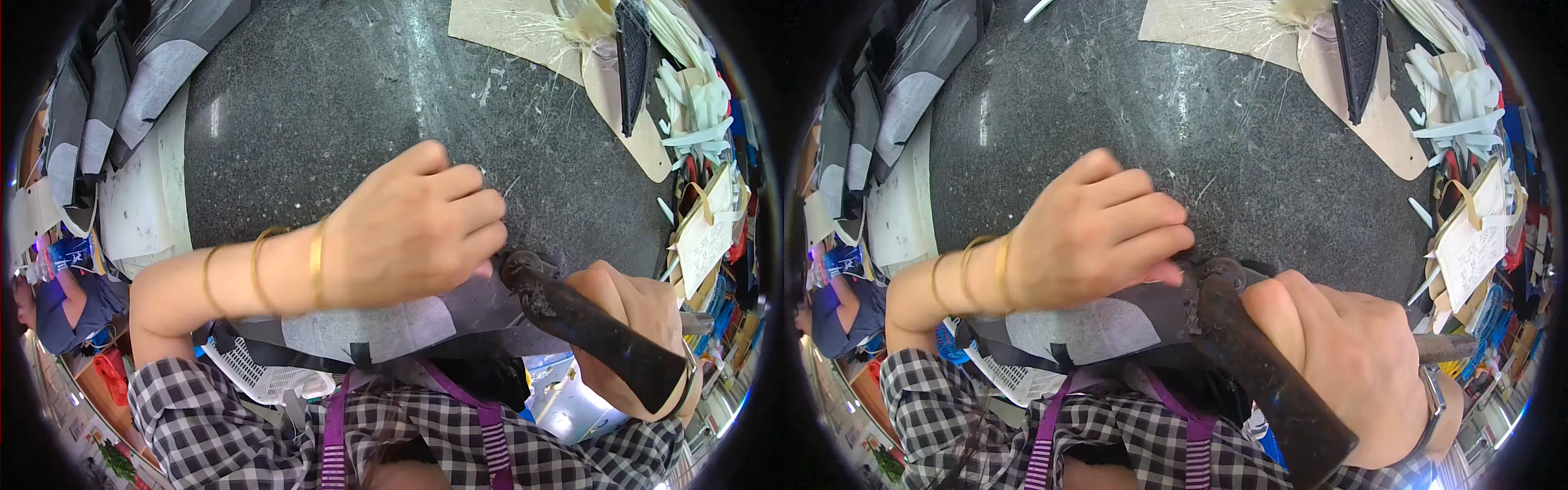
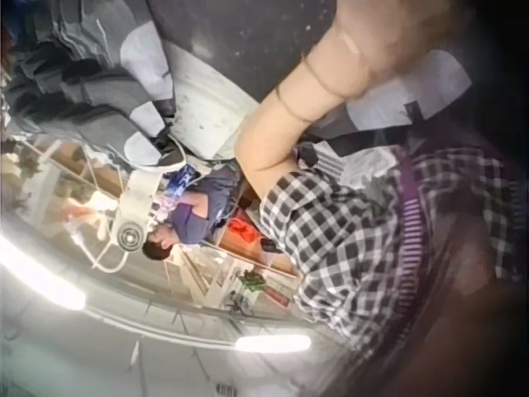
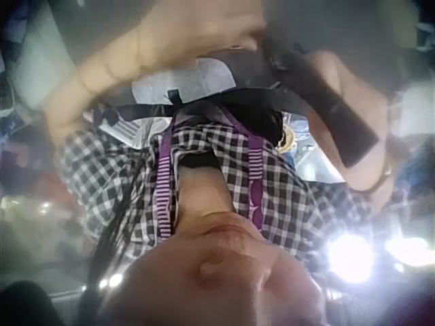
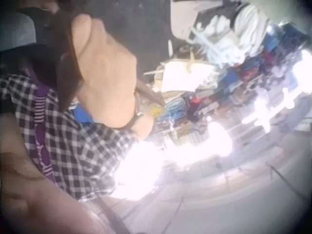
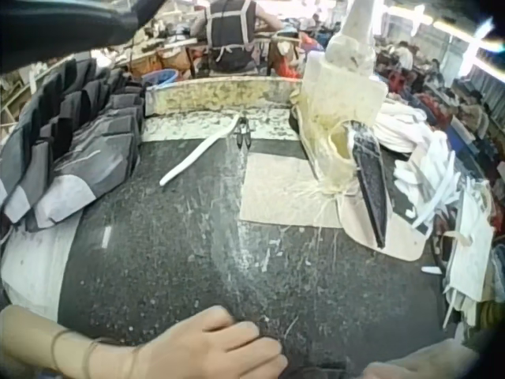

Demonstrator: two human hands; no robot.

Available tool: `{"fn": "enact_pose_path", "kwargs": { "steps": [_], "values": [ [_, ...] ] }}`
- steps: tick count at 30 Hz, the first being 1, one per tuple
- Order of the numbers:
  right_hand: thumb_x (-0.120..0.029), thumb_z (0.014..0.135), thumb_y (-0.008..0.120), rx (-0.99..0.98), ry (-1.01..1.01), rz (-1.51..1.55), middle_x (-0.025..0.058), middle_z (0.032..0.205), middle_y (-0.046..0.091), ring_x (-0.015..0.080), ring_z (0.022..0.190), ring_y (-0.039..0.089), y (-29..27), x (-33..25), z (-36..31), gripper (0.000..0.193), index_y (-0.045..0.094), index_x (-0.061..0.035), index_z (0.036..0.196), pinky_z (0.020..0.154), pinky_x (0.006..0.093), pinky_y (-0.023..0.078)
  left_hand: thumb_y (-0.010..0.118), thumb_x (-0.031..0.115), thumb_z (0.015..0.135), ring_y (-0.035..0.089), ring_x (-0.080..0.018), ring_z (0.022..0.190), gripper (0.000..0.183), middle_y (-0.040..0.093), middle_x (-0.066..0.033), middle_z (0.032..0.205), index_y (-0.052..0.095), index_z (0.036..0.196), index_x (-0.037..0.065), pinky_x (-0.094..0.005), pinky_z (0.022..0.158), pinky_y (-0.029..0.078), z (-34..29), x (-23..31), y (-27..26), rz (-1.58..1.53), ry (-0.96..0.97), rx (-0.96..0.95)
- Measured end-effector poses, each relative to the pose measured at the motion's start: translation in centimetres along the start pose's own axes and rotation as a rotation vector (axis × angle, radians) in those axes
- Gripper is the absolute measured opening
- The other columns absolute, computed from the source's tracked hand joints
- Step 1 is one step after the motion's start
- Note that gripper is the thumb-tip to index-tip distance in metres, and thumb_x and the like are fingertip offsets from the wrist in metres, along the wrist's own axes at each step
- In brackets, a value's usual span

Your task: The person is hammering and applying tape to leather components for shoe manufacturing.

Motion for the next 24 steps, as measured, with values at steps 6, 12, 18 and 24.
{"fn": "enact_pose_path", "kwargs": {
  "steps": [6, 12, 18, 24],
  "values": [
    [-0.002, 0.072, 0.071, -0.035, -0.087, 0.067, 0.0117, 0.071, 0.058, 0.0319, 0.061, 0.060, 0.8, 1.6, 0.9, 0.017, 0.058, -0.0049, 0.084, 0.053, 0.0397, 0.043, 0.069, 0.016, 0.069, 0.062, -0.0192, 0.079, 0.029, 0.064, -0.0054, 0.092, 0.070, 0.095, 0.002, -0.0294, 0.061, 0.046, -3.3, 2.0, 0.1, -0.092, -0.106, -0.024],
    [-0.019, 0.082, 0.063, -0.012, -0.165, -0.066, 0.0102, 0.071, 0.055, 0.0323, 0.062, 0.058, 0.2, 0.6, 1.3, 0.015, 0.059, -0.0047, 0.085, 0.056, 0.0384, 0.042, 0.069, 0.011, 0.066, 0.061, -0.0200, 0.072, 0.028, 0.064, -0.0079, 0.091, 0.070, 0.092, 0.000, -0.0279, 0.057, 0.048, -2.1, 3.9, -0.1, 0.105, -0.051, -0.230],
    [-0.019, 0.080, 0.063, -0.015, -0.261, -0.061, 0.0107, 0.070, 0.055, 0.0316, 0.059, 0.056, 1.0, -0.5, 2.7, 0.016, 0.059, -0.0045, 0.084, 0.056, 0.0398, 0.040, 0.069, 0.012, 0.064, 0.055, -0.0202, 0.068, 0.030, 0.060, -0.0087, 0.090, 0.068, 0.092, 0.001, -0.0317, 0.058, 0.045, -5.8, 3.2, -0.5, -0.084, -0.154, -0.134],
    [-0.024, 0.082, 0.063, -0.043, -0.197, -0.165, 0.0106, 0.071, 0.054, 0.0314, 0.062, 0.057, 1.7, -2.6, 1.2, 0.020, 0.058, -0.0047, 0.084, 0.058, 0.0407, 0.040, 0.066, 0.012, 0.068, 0.051, -0.0216, 0.062, 0.024, 0.061, -0.0070, 0.082, 0.067, 0.088, 0.000, -0.0306, 0.054, 0.043, -5.4, 1.8, -1.7, -0.209, -0.211, -0.040]
  ]
}}
Point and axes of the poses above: each hand's wrist, its own z-axis towards the middle knuckle, its own y-axis out of the palm, x = y × z, the point moved 6 cm from there along z, towards the middle knuckle
